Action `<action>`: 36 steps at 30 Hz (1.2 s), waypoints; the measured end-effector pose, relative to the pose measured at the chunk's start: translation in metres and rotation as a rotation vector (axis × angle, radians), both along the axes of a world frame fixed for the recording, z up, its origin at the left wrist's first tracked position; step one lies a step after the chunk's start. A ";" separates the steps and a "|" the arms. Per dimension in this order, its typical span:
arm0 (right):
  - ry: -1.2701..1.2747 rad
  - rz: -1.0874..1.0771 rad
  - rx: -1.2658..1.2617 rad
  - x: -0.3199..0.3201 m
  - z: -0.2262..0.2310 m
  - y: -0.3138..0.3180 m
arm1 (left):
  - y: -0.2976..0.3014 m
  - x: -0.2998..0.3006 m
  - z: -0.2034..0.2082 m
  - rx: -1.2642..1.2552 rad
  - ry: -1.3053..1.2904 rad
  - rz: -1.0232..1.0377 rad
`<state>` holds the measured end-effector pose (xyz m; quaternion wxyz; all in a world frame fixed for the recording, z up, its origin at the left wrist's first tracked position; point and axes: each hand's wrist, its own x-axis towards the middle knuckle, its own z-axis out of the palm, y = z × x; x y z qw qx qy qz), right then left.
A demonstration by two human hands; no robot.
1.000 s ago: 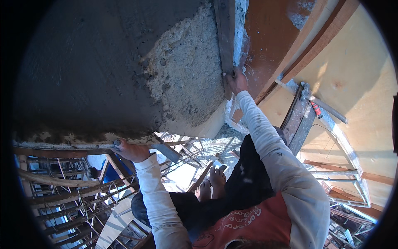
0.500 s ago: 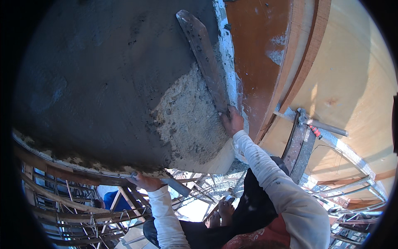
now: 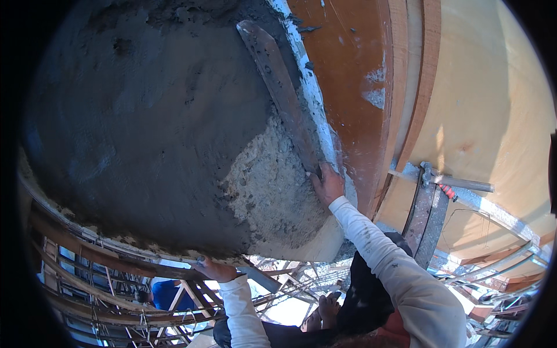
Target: The person applies plaster to an overhead structural beam using a trowel, taking mortar from a bucket and then smoothing it with a wooden board.
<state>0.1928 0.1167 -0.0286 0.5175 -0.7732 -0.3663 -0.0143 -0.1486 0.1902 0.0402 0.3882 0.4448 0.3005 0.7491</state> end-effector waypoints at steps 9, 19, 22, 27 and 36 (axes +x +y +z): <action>-0.033 0.060 -0.073 -0.001 -0.016 -0.009 | 0.024 -0.012 -0.029 0.071 -0.064 -0.088; -0.010 0.054 -0.009 0.029 0.014 -0.002 | 0.019 -0.018 -0.020 0.033 -0.027 -0.190; -0.019 0.072 0.000 -0.005 -0.010 -0.002 | 0.018 -0.013 -0.009 0.077 -0.057 -0.344; 0.112 0.085 -0.031 0.009 0.029 0.000 | 0.009 -0.018 -0.002 0.047 -0.068 -0.308; 0.028 0.020 0.036 0.001 0.000 0.005 | 0.013 -0.021 -0.001 0.072 -0.004 -0.367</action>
